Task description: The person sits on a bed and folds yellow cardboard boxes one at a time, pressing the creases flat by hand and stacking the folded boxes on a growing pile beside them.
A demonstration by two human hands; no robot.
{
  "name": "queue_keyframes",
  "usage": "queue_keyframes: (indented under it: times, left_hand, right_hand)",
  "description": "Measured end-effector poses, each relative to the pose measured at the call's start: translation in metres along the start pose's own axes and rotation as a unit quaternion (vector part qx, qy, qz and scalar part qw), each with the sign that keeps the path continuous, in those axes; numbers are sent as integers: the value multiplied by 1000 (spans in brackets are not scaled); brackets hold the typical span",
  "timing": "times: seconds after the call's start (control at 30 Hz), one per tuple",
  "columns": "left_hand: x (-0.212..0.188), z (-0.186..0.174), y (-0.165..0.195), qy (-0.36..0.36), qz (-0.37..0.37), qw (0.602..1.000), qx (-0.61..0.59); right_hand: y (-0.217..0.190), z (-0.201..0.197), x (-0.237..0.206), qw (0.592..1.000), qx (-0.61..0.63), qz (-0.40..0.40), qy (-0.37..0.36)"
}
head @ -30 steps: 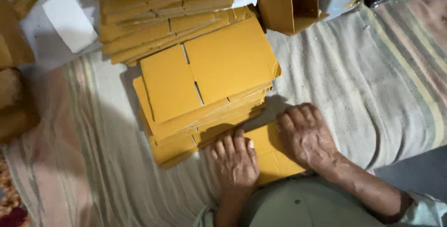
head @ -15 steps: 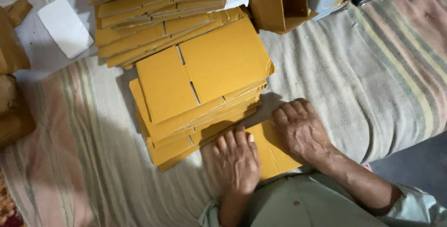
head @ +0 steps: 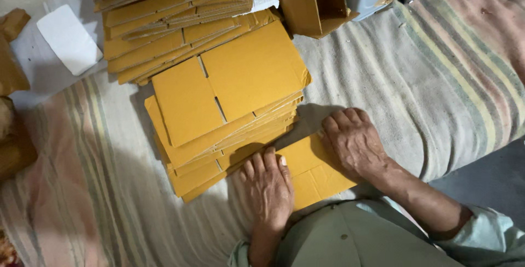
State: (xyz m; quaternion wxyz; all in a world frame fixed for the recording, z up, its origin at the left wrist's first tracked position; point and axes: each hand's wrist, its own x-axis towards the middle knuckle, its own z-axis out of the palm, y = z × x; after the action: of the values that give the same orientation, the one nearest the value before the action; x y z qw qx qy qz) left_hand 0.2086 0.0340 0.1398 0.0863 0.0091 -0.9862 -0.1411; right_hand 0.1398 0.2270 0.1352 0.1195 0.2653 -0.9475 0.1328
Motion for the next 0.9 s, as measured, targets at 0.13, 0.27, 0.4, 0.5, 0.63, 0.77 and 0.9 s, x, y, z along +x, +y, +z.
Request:
queue_keyframes:
  times: [0.13, 0.27, 0.4, 0.5, 0.63, 0.77, 0.9]
  left_hand:
    - [5, 5, 13, -8, 64, 997, 36]
    - [14, 16, 16, -8, 100, 995, -14]
    - [8, 11, 1, -80, 42, 995, -35]
    - [-8, -1, -9, -51, 66, 994, -69]
    - [-26, -7, -10, 107, 246, 961, -72]
    - [-39, 9, 0, -65, 158, 985, -5]
    - [-41, 23, -4, -55, 166, 985, -6]
  right_hand:
    - [-17, 4, 8, 999, -30, -42, 4]
    - [-21, 14, 12, 990, 84, -110, 27]
    - [-3, 10, 7, 992, 31, -19, -123]
    - [4, -4, -3, 990, 10, 49, -133]
    - [-10, -23, -21, 992, 33, -120, -2]
    - [-29, -21, -29, 964, 31, -108, -239]
    - [-20, -18, -24, 962, 52, -120, -239]
